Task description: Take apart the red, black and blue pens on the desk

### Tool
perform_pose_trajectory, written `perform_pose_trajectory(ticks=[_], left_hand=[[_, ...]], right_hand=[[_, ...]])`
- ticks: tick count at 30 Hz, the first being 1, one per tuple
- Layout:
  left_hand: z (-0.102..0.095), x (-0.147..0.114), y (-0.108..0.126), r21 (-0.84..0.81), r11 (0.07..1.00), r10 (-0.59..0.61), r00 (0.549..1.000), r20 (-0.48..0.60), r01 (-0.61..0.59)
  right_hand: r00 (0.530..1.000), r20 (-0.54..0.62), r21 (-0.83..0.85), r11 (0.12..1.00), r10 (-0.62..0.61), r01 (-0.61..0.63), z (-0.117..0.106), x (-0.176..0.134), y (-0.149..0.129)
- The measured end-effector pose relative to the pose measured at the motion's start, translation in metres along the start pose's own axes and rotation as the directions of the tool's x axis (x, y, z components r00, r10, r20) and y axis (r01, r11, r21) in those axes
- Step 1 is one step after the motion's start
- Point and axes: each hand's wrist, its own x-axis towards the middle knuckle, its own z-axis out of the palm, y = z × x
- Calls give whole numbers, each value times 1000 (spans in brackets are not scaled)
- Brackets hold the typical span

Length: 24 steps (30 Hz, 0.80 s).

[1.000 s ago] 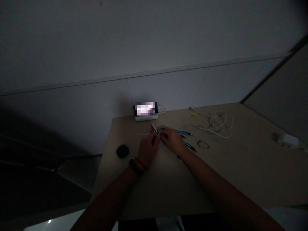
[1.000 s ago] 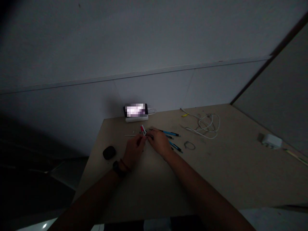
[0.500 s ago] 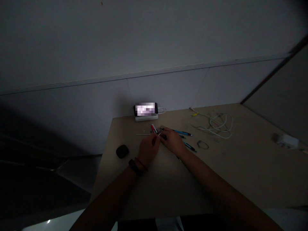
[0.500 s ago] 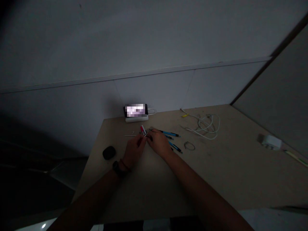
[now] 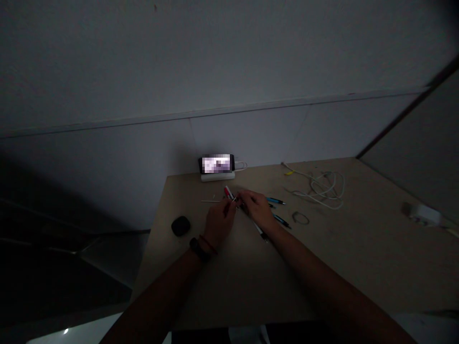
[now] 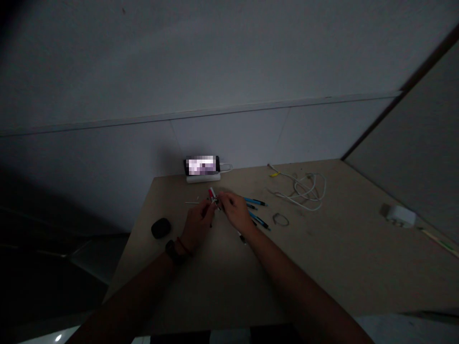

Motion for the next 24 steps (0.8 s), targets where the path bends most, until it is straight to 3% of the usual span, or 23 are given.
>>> perform_pose_trajectory(ticks=[3,11,17,24], left_hand=[[1,0,-2,-46,999,1,1000,-1,-1],[0,0,1,-25,1000,6,1000,-7,-6],[0,-1,0,9,1000,11,1000,8,-11],[2,-1,-4,-20,1000,5,1000,19,-5]], right_hand=[[999,46,133,991,24,-30,2,-1,-3],[992,67,254,960,102,-116,4,0,-2],[974,-58,412,894,219,-177,0,2,-10],[916,-292,558,827,274,-70,-4,5,-12]])
